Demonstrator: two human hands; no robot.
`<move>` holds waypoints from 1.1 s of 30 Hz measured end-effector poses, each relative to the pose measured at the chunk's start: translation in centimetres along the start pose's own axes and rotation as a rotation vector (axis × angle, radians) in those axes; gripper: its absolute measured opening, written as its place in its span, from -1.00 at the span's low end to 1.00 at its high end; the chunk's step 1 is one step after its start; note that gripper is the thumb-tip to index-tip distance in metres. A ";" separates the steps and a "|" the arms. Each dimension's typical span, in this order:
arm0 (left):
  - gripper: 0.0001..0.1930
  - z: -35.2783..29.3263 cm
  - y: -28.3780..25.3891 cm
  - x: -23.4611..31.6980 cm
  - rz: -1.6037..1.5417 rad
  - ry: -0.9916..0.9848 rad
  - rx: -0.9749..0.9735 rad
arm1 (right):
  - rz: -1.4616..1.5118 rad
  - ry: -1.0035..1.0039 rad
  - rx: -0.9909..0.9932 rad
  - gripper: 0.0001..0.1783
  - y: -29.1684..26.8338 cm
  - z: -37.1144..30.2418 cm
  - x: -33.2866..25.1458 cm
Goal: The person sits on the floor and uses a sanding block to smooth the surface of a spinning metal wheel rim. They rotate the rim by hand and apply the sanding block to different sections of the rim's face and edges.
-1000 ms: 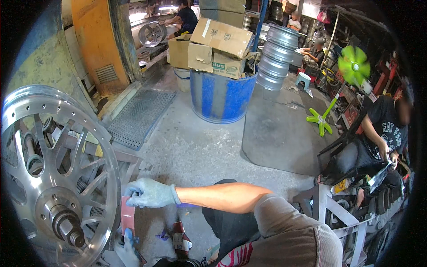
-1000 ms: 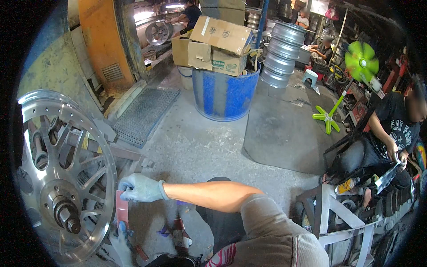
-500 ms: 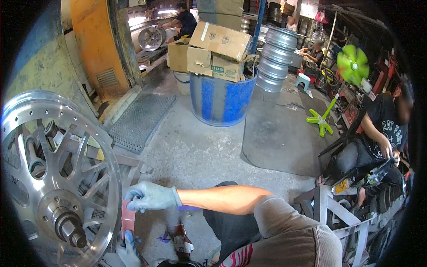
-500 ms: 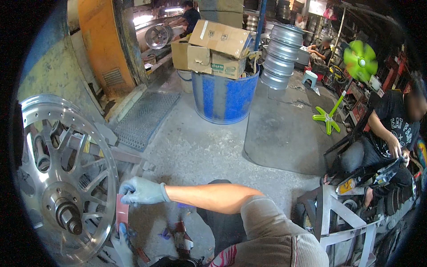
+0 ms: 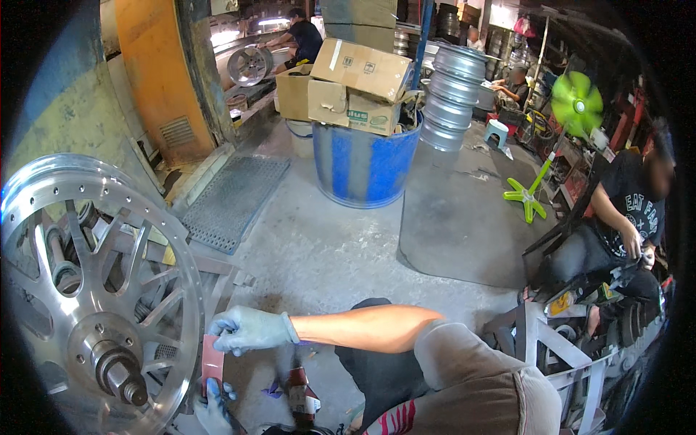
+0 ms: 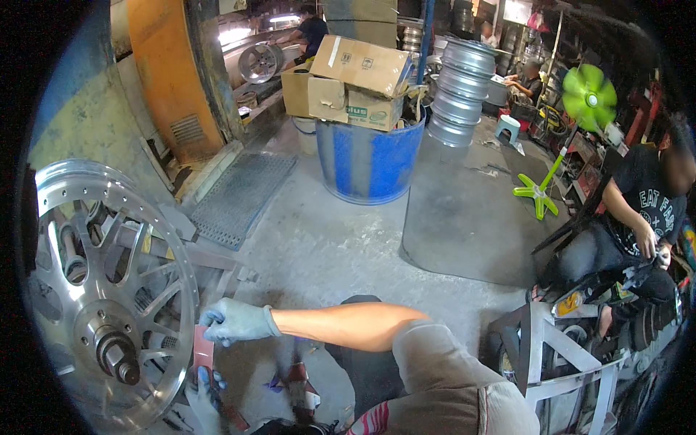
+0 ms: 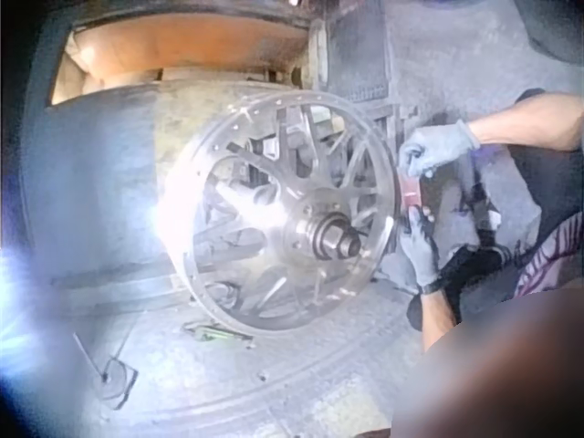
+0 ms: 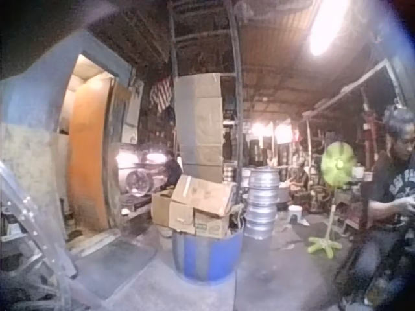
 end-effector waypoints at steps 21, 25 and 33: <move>-0.79 -1.3 4.9 5.3 0.034 0.000 0.161 | -0.108 -0.215 0.009 -0.70 -0.2 0.4 -2.6; -0.77 -0.1 2.6 3.7 0.357 0.225 0.080 | -0.064 -0.223 0.003 -0.70 -0.6 0.2 -3.4; -0.72 -0.4 -0.1 2.8 0.206 0.189 0.185 | 0.086 -0.322 0.380 -0.67 -6.9 0.4 -5.2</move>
Point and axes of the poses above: each hand's wrist, its own z-axis towards the middle knuckle, its own y-axis out of the palm, x = y × z, the point moved 1 cm from there along z, towards the middle knuckle, and after that the axes turned 11 degrees about -x, right-handed, at the moved point
